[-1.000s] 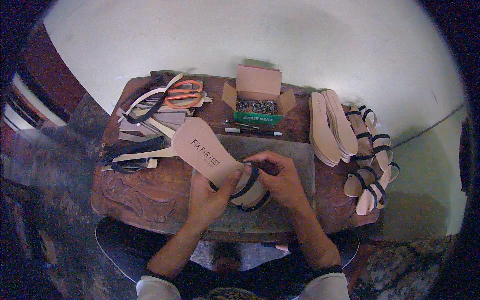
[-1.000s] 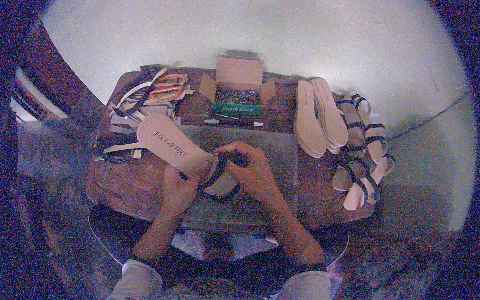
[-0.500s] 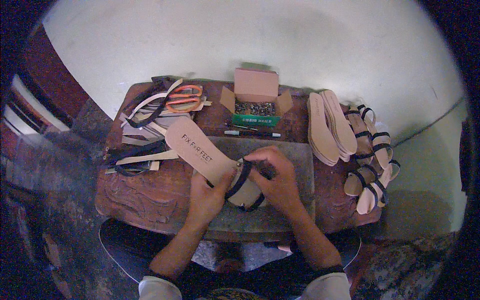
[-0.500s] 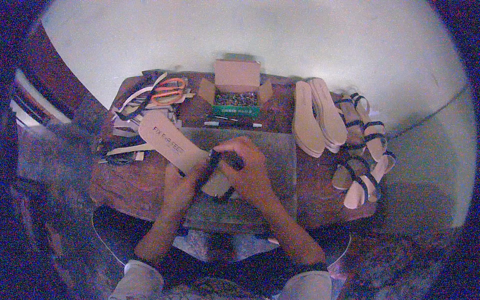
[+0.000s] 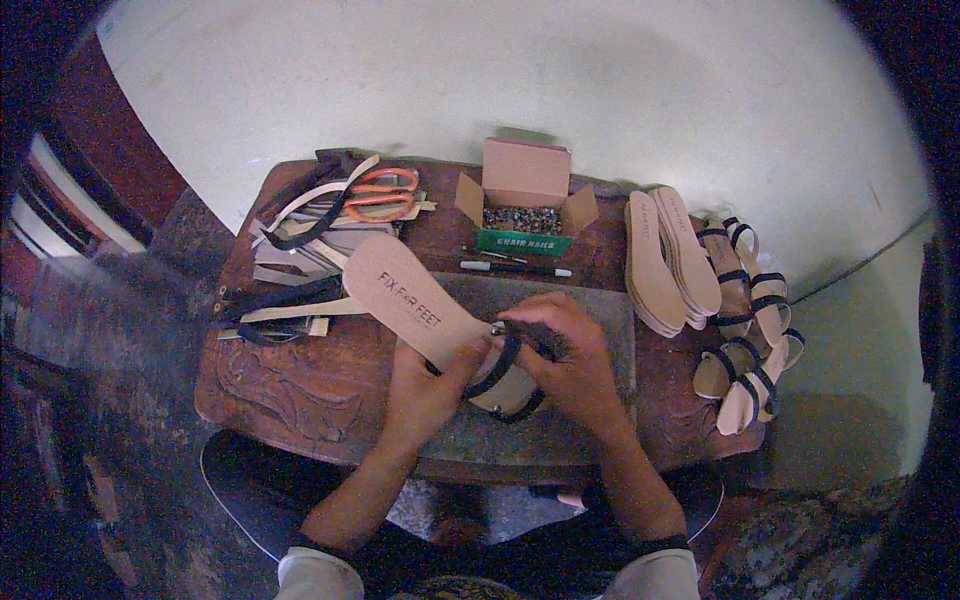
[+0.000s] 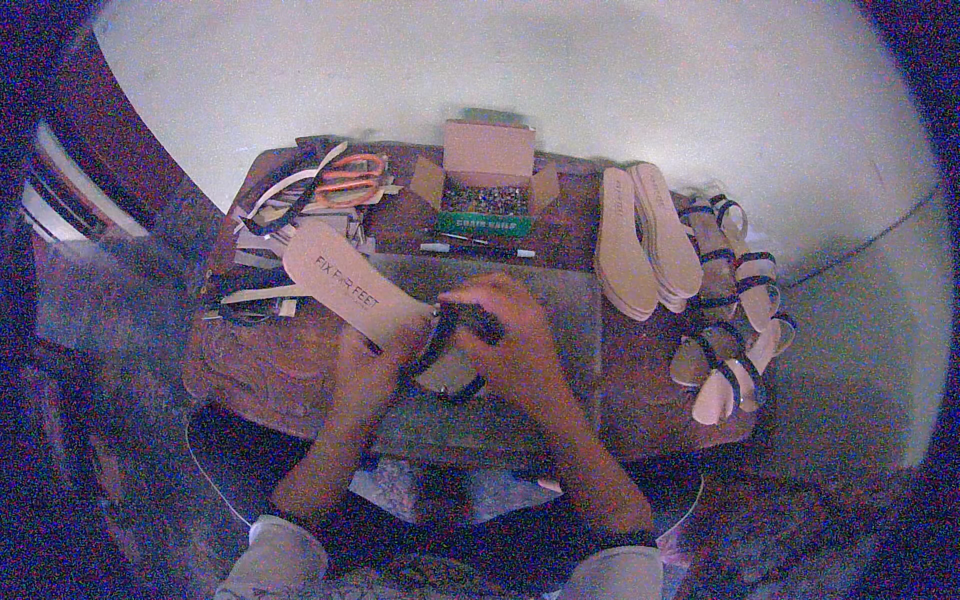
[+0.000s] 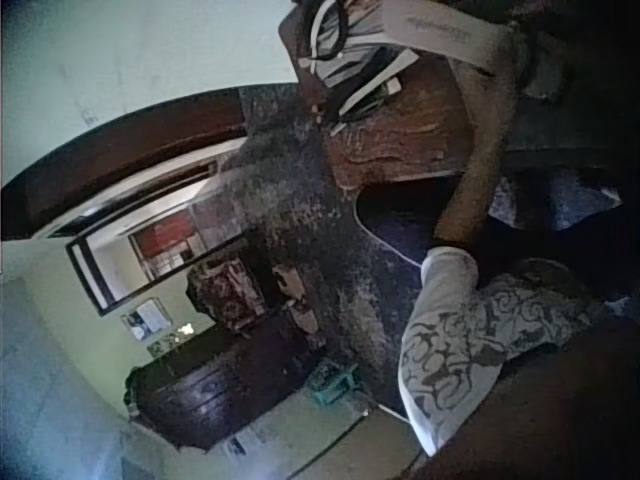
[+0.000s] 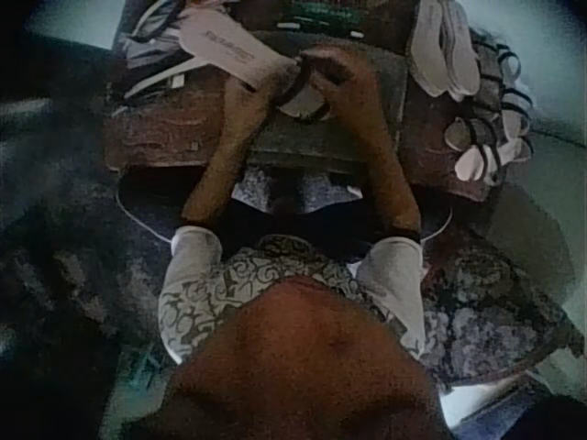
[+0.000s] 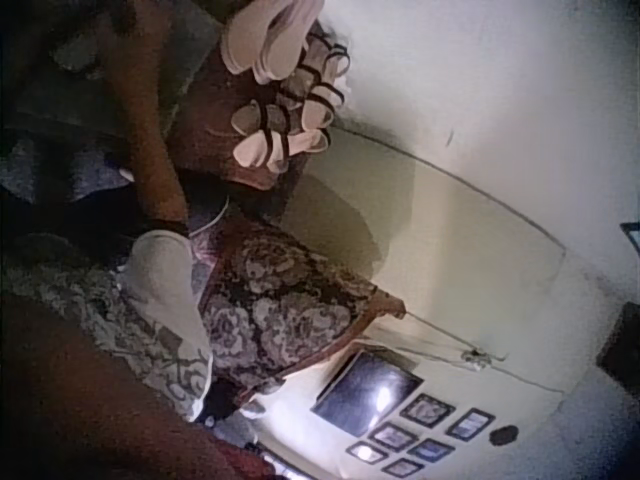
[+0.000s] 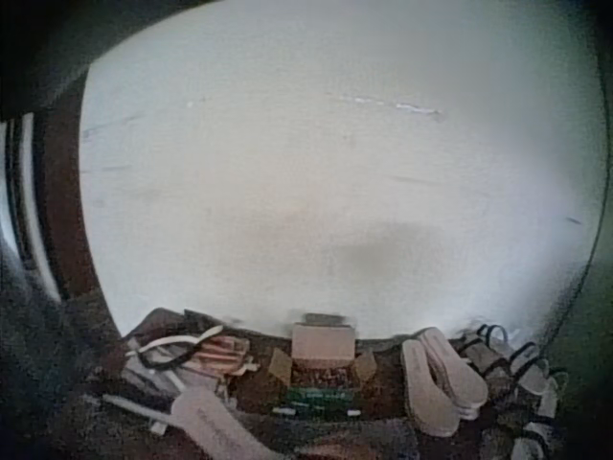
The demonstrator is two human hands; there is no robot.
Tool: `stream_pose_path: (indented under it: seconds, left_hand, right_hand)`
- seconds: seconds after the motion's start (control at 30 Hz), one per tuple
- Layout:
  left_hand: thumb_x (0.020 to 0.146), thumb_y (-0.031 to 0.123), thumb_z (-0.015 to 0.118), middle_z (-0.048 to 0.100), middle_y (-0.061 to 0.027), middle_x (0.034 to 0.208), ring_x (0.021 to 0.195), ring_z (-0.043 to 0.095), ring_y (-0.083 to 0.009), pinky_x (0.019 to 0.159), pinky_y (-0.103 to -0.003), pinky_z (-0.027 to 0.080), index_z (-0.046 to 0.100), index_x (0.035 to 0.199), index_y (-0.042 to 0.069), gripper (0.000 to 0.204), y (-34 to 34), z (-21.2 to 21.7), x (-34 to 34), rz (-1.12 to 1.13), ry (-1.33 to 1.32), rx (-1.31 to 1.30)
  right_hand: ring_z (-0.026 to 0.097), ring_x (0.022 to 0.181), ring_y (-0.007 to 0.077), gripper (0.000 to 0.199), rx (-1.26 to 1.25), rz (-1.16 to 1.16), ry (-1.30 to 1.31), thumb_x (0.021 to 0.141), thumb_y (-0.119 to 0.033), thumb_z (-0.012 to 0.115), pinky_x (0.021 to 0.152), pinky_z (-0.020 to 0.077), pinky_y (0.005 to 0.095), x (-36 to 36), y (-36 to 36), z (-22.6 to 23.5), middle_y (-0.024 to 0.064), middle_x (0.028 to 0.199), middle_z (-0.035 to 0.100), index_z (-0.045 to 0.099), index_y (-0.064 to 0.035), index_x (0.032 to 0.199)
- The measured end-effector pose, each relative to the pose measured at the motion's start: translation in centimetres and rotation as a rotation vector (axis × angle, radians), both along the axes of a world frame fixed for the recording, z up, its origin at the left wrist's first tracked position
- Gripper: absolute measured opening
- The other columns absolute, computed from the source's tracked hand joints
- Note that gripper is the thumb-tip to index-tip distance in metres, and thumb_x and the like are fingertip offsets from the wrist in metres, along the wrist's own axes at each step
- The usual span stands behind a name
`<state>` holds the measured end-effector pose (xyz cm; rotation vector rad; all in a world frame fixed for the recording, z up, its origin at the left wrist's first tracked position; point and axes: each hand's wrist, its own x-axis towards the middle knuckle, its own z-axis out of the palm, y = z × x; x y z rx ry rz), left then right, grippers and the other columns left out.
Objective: The person assembles a sandal by attaching black straps to a beige sole using small metal fasteners. They pick up the fasteners from a box, insert them into the holes on the sole, and press the straps into place.
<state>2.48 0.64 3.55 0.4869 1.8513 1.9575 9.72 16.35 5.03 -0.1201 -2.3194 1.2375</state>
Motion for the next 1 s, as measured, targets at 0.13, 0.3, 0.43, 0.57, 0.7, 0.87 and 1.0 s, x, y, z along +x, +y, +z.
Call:
stream_pose_path:
  seconds: [0.13, 0.3, 0.43, 0.57, 0.7, 0.87, 1.0]
  left_hand:
    - [0.086, 0.013, 0.066, 0.069, -0.0087, 0.095, 0.086, 0.066, -0.0162, 0.074, -0.029, 0.052, 0.066, 0.101, 0.001, 0.019, -0.4, -0.1, 0.0, -0.068, 0.054, -0.055]
    - [0.086, 0.013, 0.066, 0.068, -0.0086, 0.094, 0.086, 0.065, -0.0160, 0.075, -0.029, 0.052, 0.066, 0.101, 0.000, 0.019, -0.2, 0.6, 0.2, -0.077, 0.025, -0.070]
    - [0.087, 0.013, 0.066, 0.068, -0.0090, 0.096, 0.086, 0.066, -0.0167, 0.075, -0.029, 0.052, 0.065, 0.101, 0.000, 0.020, 0.0, 0.2, 0.3, -0.041, -0.036, -0.010]
    - [0.088, 0.016, 0.065, 0.067, -0.0085, 0.097, 0.088, 0.064, -0.0165, 0.077, -0.028, 0.050, 0.064, 0.101, -0.001, 0.021, 0.0, 0.5, -0.1, -0.021, -0.085, -0.052]
    - [0.089, 0.021, 0.065, 0.066, -0.0060, 0.096, 0.087, 0.062, -0.0148, 0.076, -0.028, 0.048, 0.064, 0.099, 0.000, 0.023, 0.2, 0.6, -0.4, 0.160, -0.176, 0.075]
    - [0.090, 0.024, 0.064, 0.066, -0.0041, 0.093, 0.084, 0.060, -0.0125, 0.074, -0.027, 0.047, 0.064, 0.097, 0.001, 0.024, 0.2, -0.7, -0.9, 0.185, -0.225, 0.191]
    - [0.090, 0.023, 0.063, 0.066, -0.0046, 0.091, 0.082, 0.061, -0.0118, 0.073, -0.026, 0.047, 0.063, 0.097, 0.001, 0.023, 0.1, -0.5, -0.7, 0.183, -0.167, 0.107]
  right_hand:
    - [0.060, 0.083, 0.0151, 0.021, -0.103, -0.017, -0.114, 0.077, -0.007, 0.073, 0.074, 0.0480, 0.0279, 0.2, -0.5, -0.5, 0.0055, 0.086, 0.063, 0.065, -0.0046, 0.096]
    - [0.059, 0.082, 0.0107, 0.017, -0.199, 0.028, -0.111, 0.080, -0.009, 0.071, 0.074, 0.0478, 0.0268, 0.2, 0.2, -1.8, 0.0031, 0.086, 0.064, 0.064, -0.0047, 0.095]
    - [0.061, 0.087, 0.0141, 0.018, -0.261, 0.059, -0.227, 0.081, -0.006, 0.065, 0.078, 0.0480, 0.0285, 0.4, 0.3, 0.6, 0.0055, 0.093, 0.065, 0.064, -0.0047, 0.098]
    - [0.063, 0.095, 0.0199, 0.021, -0.162, 0.072, -0.194, 0.081, -0.003, 0.061, 0.084, 0.0478, 0.0324, 0.7, 1.0, 0.9, 0.0086, 0.098, 0.066, 0.064, -0.0048, 0.102]
    - [0.061, 0.091, 0.0161, 0.025, -0.259, 0.090, -0.255, 0.079, 0.000, 0.060, 0.085, 0.0457, 0.0299, 1.2, 2.4, 1.0, 0.0054, 0.095, 0.066, 0.063, -0.0037, 0.104]
    - [0.060, 0.096, 0.0229, 0.031, 0.103, 0.045, -0.235, 0.072, 0.001, 0.064, 0.088, 0.0437, 0.0342, 1.7, 3.8, 2.1, 0.0056, 0.098, 0.064, 0.066, -0.0084, 0.102]
    - [0.055, 0.104, 0.0263, 0.036, 0.339, 0.006, -0.192, 0.067, 0.000, 0.066, 0.095, 0.0382, 0.0394, 2.2, 3.0, 2.7, 0.0049, 0.104, 0.062, 0.068, -0.0135, 0.100]
